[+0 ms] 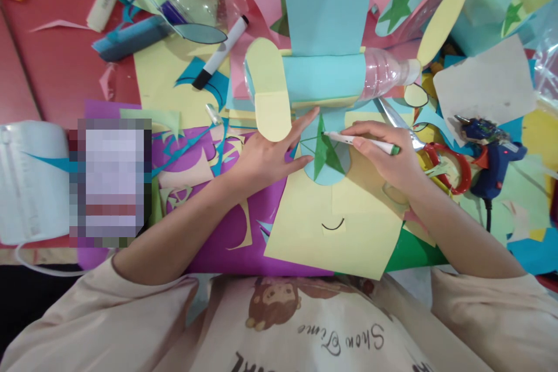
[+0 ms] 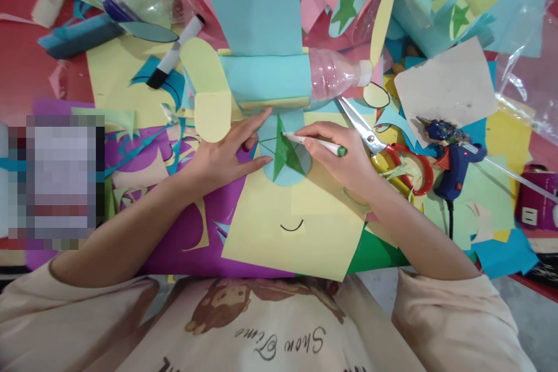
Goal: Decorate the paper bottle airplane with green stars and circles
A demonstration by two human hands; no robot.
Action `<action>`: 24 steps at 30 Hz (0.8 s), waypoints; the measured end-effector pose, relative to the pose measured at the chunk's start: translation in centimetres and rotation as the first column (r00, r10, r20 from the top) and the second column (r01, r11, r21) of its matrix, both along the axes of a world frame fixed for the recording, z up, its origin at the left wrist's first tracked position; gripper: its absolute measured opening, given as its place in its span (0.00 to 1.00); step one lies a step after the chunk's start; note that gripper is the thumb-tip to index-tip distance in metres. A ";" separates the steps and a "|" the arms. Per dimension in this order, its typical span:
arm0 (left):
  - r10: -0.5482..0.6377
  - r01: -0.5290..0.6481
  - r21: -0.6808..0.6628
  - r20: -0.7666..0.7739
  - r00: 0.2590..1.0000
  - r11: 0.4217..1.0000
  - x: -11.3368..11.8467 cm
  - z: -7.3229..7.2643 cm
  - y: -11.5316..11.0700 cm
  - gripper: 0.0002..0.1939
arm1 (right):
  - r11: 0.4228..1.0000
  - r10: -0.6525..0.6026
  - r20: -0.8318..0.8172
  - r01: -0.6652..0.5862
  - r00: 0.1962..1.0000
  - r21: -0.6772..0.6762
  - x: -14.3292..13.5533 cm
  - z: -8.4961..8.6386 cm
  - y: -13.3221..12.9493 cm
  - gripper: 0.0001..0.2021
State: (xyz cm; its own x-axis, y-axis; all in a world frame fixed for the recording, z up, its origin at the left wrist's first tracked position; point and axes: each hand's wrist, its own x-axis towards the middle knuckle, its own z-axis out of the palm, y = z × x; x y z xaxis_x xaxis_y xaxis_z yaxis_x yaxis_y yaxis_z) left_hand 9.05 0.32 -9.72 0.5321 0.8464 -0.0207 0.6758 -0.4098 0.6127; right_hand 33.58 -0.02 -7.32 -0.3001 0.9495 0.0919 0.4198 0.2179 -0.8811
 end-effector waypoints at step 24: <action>-0.003 0.003 0.017 0.008 1.000 1.000 -0.2 -0.2 0.0 0.36 | 1.000 0.014 -0.001 -0.014 1.000 -0.004 0.0 0.1 0.1 0.10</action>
